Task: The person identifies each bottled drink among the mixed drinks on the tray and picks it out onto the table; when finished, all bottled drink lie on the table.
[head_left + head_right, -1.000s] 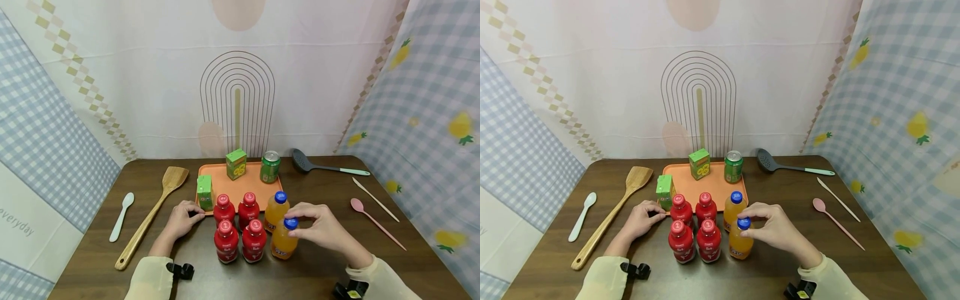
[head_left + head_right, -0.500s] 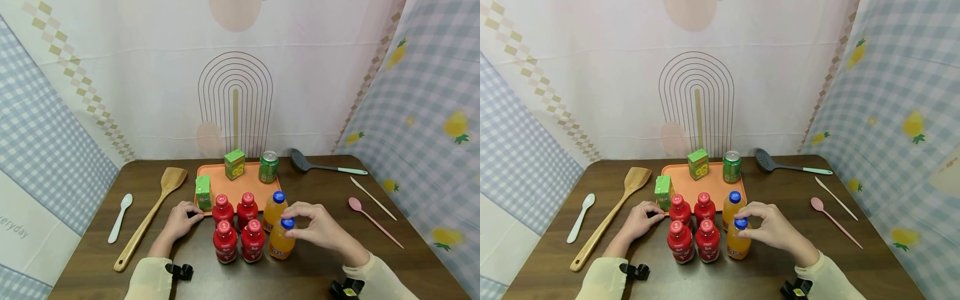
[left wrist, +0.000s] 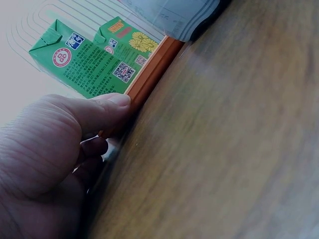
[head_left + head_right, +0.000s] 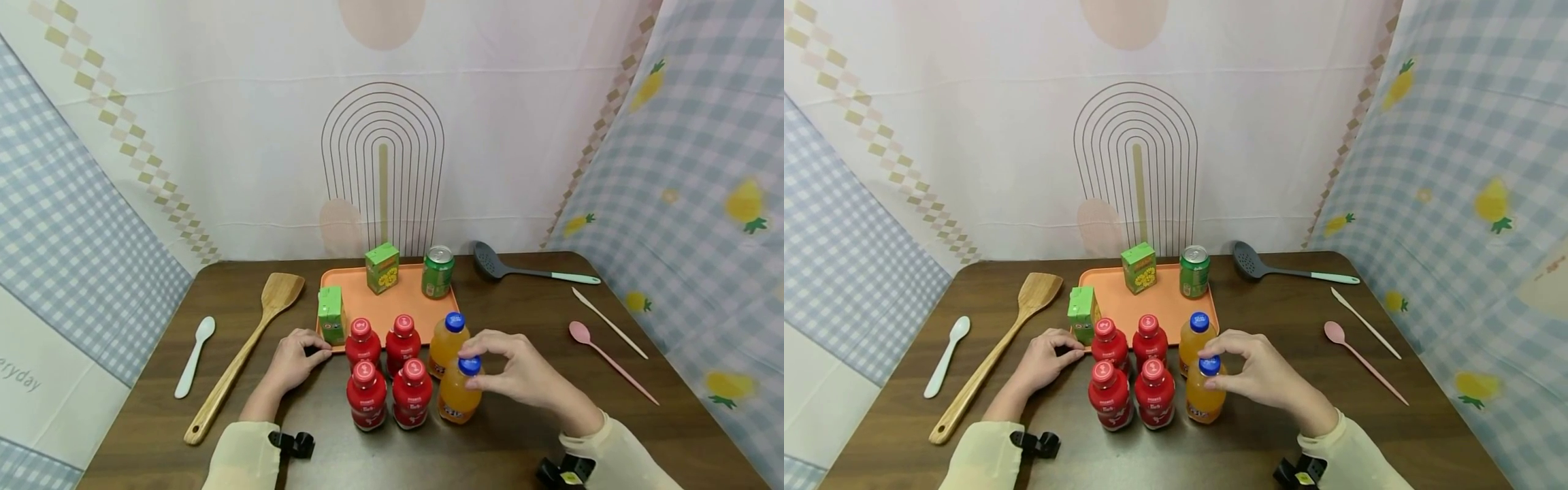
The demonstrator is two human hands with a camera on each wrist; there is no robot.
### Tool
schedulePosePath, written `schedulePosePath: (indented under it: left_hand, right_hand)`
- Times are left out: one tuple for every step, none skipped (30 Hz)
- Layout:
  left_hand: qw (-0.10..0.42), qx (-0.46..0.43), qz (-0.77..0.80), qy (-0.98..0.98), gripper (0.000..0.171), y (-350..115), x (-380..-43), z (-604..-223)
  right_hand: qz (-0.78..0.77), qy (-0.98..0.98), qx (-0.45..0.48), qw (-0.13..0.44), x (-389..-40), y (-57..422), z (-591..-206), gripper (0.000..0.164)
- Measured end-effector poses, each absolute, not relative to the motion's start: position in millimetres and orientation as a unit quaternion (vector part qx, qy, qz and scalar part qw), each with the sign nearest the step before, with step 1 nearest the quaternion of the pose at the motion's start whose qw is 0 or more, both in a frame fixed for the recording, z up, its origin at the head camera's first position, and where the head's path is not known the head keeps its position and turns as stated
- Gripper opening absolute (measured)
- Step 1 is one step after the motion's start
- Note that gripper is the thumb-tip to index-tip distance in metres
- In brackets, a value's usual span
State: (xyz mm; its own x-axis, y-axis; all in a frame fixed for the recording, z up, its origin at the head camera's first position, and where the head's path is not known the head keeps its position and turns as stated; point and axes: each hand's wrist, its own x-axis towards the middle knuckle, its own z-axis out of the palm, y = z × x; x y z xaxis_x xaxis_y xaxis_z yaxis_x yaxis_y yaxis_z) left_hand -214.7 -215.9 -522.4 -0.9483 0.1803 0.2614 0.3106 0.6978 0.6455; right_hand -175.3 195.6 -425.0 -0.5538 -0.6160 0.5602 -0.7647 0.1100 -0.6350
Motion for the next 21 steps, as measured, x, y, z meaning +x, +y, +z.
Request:
schedulePosePath:
  left_hand:
    - [0.089,-0.134,-0.366,-0.917,0.009,-215.8,-214.8,-522.2]
    - [0.088,-0.134,-0.367,-0.917,0.009,-215.8,-214.9,-522.1]
    - [0.088,-0.134,-0.368,-0.916,0.009,-215.8,-215.0,-521.8]
    - [0.088,-0.134,-0.369,-0.915,0.009,-215.9,-214.9,-521.8]
    - [0.088,-0.133,-0.370,-0.915,0.009,-216.1,-214.8,-521.9]
    - [0.088,-0.133,-0.370,-0.915,0.009,-216.3,-214.6,-522.0]
    - [0.087,-0.133,-0.369,-0.916,0.009,-216.6,-214.2,-522.2]
    - [0.086,-0.133,-0.368,-0.916,0.010,-216.9,-213.7,-522.3]
    - [0.085,-0.133,-0.366,-0.917,0.010,-217.3,-213.2,-522.1]
    - [0.084,-0.133,-0.362,-0.919,0.010,-217.9,-212.7,-521.9]
    - [0.082,-0.133,-0.360,-0.920,0.010,-218.0,-212.2,-521.3]
    - [0.081,-0.133,-0.358,-0.921,0.009,-218.1,-211.5,-520.1]
    - [0.082,-0.134,-0.357,-0.921,0.009,-218.4,-210.9,-518.5]
    - [0.083,-0.133,-0.356,-0.921,0.008,-218.8,-210.2,-516.5]
    - [0.084,-0.132,-0.356,-0.922,0.007,-219.3,-209.4,-514.3]
    - [0.086,-0.130,-0.354,-0.922,0.006,-220.2,-208.6,-512.0]
    - [0.089,-0.127,-0.354,-0.922,0.006,-221.3,-207.7,-509.4]
    - [0.092,-0.124,-0.354,-0.922,0.006,-222.6,-207.0,-507.1]
    - [0.098,-0.121,-0.352,-0.923,0.006,-224.2,-206.5,-504.9]
    - [0.104,-0.119,-0.350,-0.923,0.006,-225.9,-206.0,-502.6]
    - [0.111,-0.115,-0.344,-0.925,0.006,-227.8,-205.6,-500.5]
  right_hand:
    - [0.476,-0.741,0.466,0.078,-175.3,195.9,-425.2,0.046]
    - [0.475,-0.741,0.468,0.081,-174.7,195.6,-424.6,0.046]
    - [0.474,-0.741,0.468,0.083,-173.6,194.9,-422.9,0.046]
    - [0.473,-0.741,0.469,0.085,-171.8,193.8,-420.3,0.046]
    - [0.473,-0.740,0.469,0.087,-169.9,192.4,-417.3,0.046]
    - [0.474,-0.740,0.469,0.088,-167.5,190.8,-413.9,0.046]
    - [0.474,-0.740,0.469,0.089,-165.2,189.3,-410.4,0.046]
    - [0.475,-0.740,0.467,0.090,-162.8,187.7,-407.2,0.046]
    - [0.475,-0.742,0.465,0.090,-160.7,186.2,-404.2,0.045]
    - [0.475,-0.743,0.462,0.091,-158.8,185.0,-401.6,0.046]
    - [0.475,-0.745,0.459,0.091,-157.7,184.6,-399.5,0.047]
    - [0.477,-0.747,0.454,0.092,-157.0,184.5,-397.8,0.047]
    - [0.478,-0.750,0.448,0.092,-156.4,184.8,-396.4,0.049]
    - [0.480,-0.752,0.442,0.095,-156.3,185.5,-395.2,0.050]
    - [0.483,-0.752,0.437,0.099,-156.6,186.7,-394.2,0.051]
    - [0.488,-0.752,0.431,0.102,-157.1,188.4,-393.4,0.052]
    - [0.492,-0.752,0.425,0.106,-158.0,190.5,-392.9,0.053]
    - [0.496,-0.753,0.419,0.110,-158.8,193.1,-392.7,0.053]
    - [0.497,-0.753,0.414,0.116,-160.4,196.5,-393.2,0.053]
    - [0.497,-0.756,0.408,0.125,-162.1,200.5,-394.4,0.053]
    - [0.498,-0.759,0.399,0.129,-164.3,205.7,-396.8,0.052]
